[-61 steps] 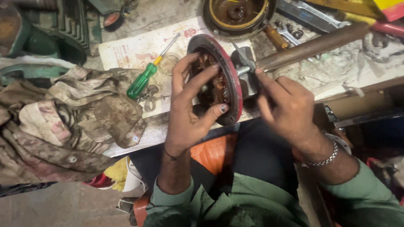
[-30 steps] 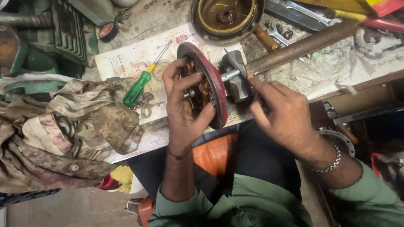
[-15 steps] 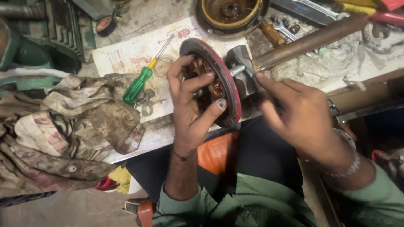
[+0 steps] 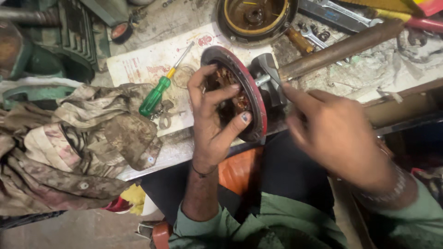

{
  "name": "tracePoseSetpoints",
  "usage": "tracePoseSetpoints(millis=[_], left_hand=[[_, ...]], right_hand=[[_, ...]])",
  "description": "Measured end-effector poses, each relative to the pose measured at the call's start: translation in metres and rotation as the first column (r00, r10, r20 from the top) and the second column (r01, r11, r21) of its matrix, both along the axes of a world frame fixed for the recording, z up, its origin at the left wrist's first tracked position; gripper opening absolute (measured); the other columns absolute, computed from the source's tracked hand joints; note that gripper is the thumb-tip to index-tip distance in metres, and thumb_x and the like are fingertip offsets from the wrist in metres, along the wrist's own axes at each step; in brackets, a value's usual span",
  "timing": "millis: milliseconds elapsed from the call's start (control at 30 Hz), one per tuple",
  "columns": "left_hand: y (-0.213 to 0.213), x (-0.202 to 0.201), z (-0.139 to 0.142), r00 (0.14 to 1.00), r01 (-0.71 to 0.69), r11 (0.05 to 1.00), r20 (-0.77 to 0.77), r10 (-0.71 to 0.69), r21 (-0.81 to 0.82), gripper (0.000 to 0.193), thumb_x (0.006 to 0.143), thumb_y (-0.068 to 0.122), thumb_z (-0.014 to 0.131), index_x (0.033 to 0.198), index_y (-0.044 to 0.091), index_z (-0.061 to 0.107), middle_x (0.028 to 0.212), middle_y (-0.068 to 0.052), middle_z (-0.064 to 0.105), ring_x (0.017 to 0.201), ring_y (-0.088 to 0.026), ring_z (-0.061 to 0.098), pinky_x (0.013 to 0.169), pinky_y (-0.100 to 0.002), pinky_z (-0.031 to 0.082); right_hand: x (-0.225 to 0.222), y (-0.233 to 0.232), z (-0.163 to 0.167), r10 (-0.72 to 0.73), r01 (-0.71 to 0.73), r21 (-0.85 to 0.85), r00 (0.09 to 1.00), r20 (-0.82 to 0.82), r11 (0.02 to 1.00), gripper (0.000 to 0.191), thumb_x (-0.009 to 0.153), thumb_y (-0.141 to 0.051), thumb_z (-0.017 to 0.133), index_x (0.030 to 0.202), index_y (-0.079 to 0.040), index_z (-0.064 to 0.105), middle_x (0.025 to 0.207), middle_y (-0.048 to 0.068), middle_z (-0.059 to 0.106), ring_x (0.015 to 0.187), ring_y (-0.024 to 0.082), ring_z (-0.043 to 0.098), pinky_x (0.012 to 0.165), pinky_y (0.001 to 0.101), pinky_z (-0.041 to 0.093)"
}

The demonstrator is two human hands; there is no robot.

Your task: The person holds a red circular machine cover with copper windings against a shaft assembly on the workbench and repeatedly taps around its rim with a hammer to seat it. They rotate the part and continue tapping, then use a socket wrench on the shaft bolt near the end.

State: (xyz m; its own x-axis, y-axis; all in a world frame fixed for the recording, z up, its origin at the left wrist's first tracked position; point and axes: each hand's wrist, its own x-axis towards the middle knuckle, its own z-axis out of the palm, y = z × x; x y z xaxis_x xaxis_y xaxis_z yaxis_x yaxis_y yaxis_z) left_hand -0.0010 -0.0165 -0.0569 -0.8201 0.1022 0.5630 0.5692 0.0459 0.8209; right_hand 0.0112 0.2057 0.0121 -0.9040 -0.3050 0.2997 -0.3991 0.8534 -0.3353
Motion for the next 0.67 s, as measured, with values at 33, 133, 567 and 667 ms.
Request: tracePoseSetpoints(millis=[33,133,567,667], left_hand=[[-0.001,0.001,0.000,1.000,-0.006,1.000,-0.008,0.006,-0.004,0.035,0.100,0.013,0.078,0.131,0.009,0.061,0.156,-0.010,0.032,0.142,-0.024,0.041,0.120,-0.035,0.038],[-0.001,0.002,-0.006,1.000,0.005,1.000,-0.003,-0.005,0.016,0.034,0.100,0.012,0.078,0.130,0.010,0.061,0.156,-0.009,0.031,0.142,-0.023,0.041,0.121,-0.035,0.038],[-0.002,0.002,-0.002,0.999,-0.014,0.999,-0.033,0.013,-0.042,0.034,0.098,0.013,0.080,0.128,0.012,0.064,0.156,-0.010,0.033,0.144,-0.024,0.040,0.124,-0.036,0.034],[-0.001,0.003,-0.004,0.999,-0.017,0.999,-0.031,0.015,-0.046,0.033,0.099,0.015,0.079,0.128,0.014,0.064,0.157,-0.010,0.034,0.144,-0.024,0.041,0.124,-0.036,0.034]], right_hand=[[0.004,0.002,0.001,-0.011,0.011,0.022,1.000,0.021,1.000,0.047,0.082,-0.011,0.072,0.128,-0.003,0.070,0.077,0.016,0.069,0.061,0.035,0.067,0.059,0.0460,0.054],[0.000,0.003,-0.011,0.046,-0.047,-0.047,0.999,-0.018,0.998,0.044,0.085,-0.013,0.073,0.127,0.001,0.068,0.082,0.017,0.069,0.066,0.035,0.067,0.062,0.0451,0.054],[-0.006,0.003,-0.015,0.021,-0.021,-0.004,0.997,-0.073,1.000,0.042,0.085,-0.010,0.071,0.126,-0.002,0.071,0.080,0.016,0.069,0.065,0.036,0.067,0.062,0.0457,0.055],[-0.005,0.001,-0.018,-0.010,0.013,0.036,0.996,-0.084,0.999,0.042,0.086,-0.011,0.072,0.128,-0.003,0.071,0.079,0.017,0.069,0.065,0.037,0.067,0.062,0.0467,0.055]])
